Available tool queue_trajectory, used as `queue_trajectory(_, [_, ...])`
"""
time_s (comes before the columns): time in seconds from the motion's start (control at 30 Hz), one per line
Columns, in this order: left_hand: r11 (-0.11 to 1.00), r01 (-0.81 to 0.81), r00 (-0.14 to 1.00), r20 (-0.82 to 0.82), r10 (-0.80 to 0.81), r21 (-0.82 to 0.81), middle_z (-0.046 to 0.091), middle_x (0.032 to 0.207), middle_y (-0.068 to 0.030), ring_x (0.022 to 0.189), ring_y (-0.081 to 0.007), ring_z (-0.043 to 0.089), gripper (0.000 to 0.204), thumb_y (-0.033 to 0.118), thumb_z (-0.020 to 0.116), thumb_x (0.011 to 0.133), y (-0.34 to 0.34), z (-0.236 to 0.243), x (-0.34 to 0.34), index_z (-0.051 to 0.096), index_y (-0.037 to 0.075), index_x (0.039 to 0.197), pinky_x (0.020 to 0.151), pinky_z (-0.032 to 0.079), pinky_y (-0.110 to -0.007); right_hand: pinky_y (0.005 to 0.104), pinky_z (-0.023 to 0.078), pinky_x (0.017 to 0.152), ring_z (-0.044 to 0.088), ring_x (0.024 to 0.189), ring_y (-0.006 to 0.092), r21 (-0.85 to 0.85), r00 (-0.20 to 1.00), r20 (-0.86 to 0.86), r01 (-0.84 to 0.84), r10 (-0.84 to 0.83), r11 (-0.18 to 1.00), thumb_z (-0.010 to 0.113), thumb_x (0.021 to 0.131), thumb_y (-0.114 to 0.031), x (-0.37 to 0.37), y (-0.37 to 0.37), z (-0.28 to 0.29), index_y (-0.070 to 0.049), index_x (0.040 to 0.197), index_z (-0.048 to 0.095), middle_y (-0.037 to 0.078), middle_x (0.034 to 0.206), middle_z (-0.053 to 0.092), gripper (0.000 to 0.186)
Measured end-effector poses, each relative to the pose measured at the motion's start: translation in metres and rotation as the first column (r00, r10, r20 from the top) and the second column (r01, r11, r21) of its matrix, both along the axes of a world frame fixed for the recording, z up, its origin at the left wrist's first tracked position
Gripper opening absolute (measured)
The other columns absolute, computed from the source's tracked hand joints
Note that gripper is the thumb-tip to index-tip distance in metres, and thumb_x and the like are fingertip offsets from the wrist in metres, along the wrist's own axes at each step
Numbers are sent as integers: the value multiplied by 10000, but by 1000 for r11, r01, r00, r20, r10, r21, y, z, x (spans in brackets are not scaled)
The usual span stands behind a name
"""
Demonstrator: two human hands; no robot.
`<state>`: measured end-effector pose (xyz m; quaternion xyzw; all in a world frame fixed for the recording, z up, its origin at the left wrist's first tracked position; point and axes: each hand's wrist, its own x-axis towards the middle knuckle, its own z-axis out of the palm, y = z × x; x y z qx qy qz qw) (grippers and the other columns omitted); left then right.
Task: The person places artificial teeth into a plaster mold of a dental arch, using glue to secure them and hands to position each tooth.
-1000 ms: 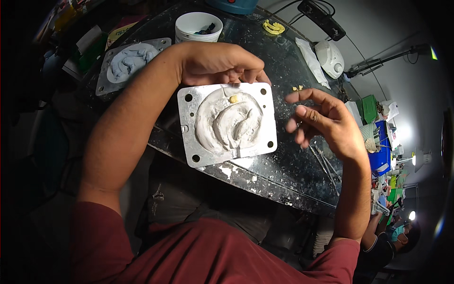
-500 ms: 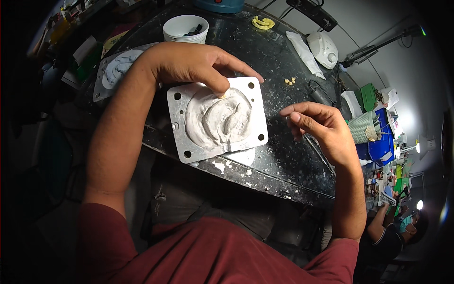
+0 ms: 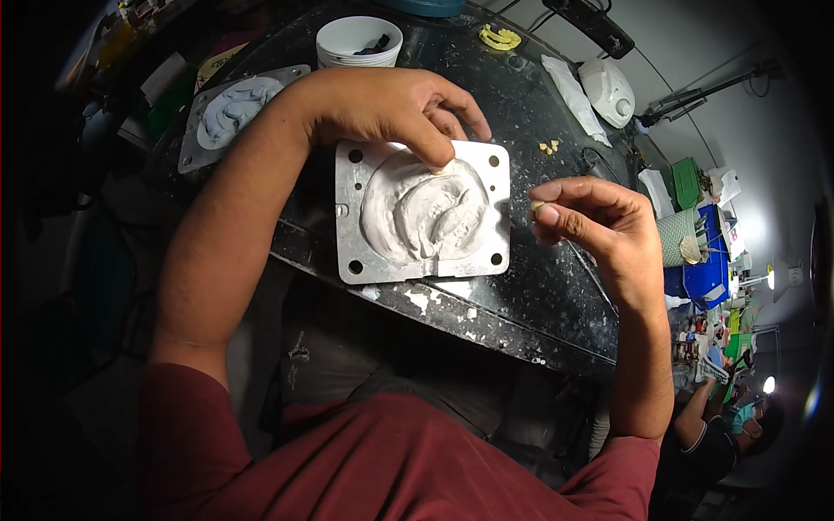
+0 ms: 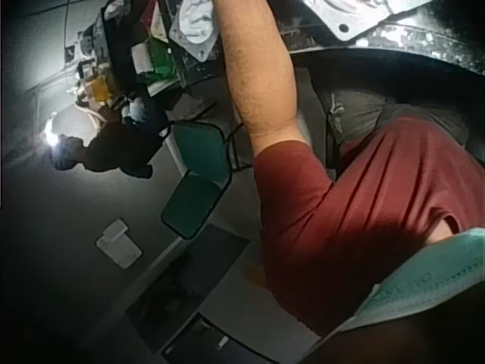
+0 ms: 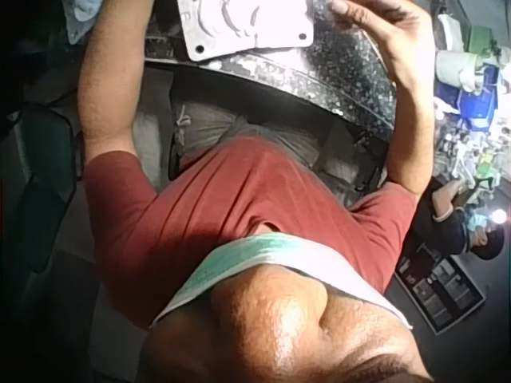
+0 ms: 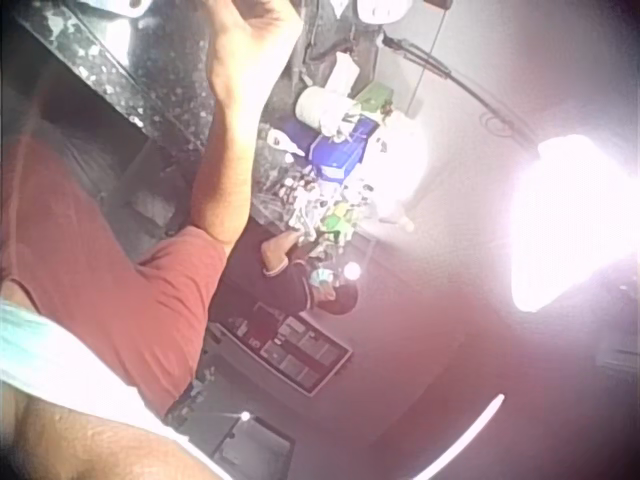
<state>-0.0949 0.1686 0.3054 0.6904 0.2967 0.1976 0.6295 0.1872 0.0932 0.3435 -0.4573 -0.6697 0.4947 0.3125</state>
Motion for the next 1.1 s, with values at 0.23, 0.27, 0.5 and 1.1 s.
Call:
queue_trajectory(0.23, [1000,20,999,35,-19,-20,678,1227,-227,1014,-153,688,715,45,661,752,1,-1,-2,495,-67,1439,863,549,-228,261,570,771,694,826,121,16,985,-153,-79,81,997,735,921,-5,-11,5,-4,65,1059,708,98,935,744,157])
queue_trajectory(0.27, [999,-12,998,54,14,-34,683,1225,-224,1013,-141,682,699,91,652,774,1,-1,-2,500,-70,1436,867,540,-215,260,568,772,691,822,120,48,982,-172,-66,73,997,726,925,5,-15,6,-4,72,1064,704,100,939,743,156])
queue_trajectory(0.5, [993,-110,991,75,112,-38,712,1138,-161,867,-117,667,563,225,565,905,5,-3,-2,541,-65,1387,778,547,-220,306,525,894,671,959,154,540,954,199,-297,223,788,772,870,-66,-52,26,-7,1,984,758,82,1015,719,133])
queue_trajectory(1.1, [946,-161,966,152,209,-281,665,1083,-163,876,-211,679,425,386,398,1013,1,-5,5,597,34,1145,793,603,-344,371,447,978,578,1072,229,559,764,644,-445,-29,699,849,722,-125,-84,23,14,-77,939,772,46,1027,631,235])
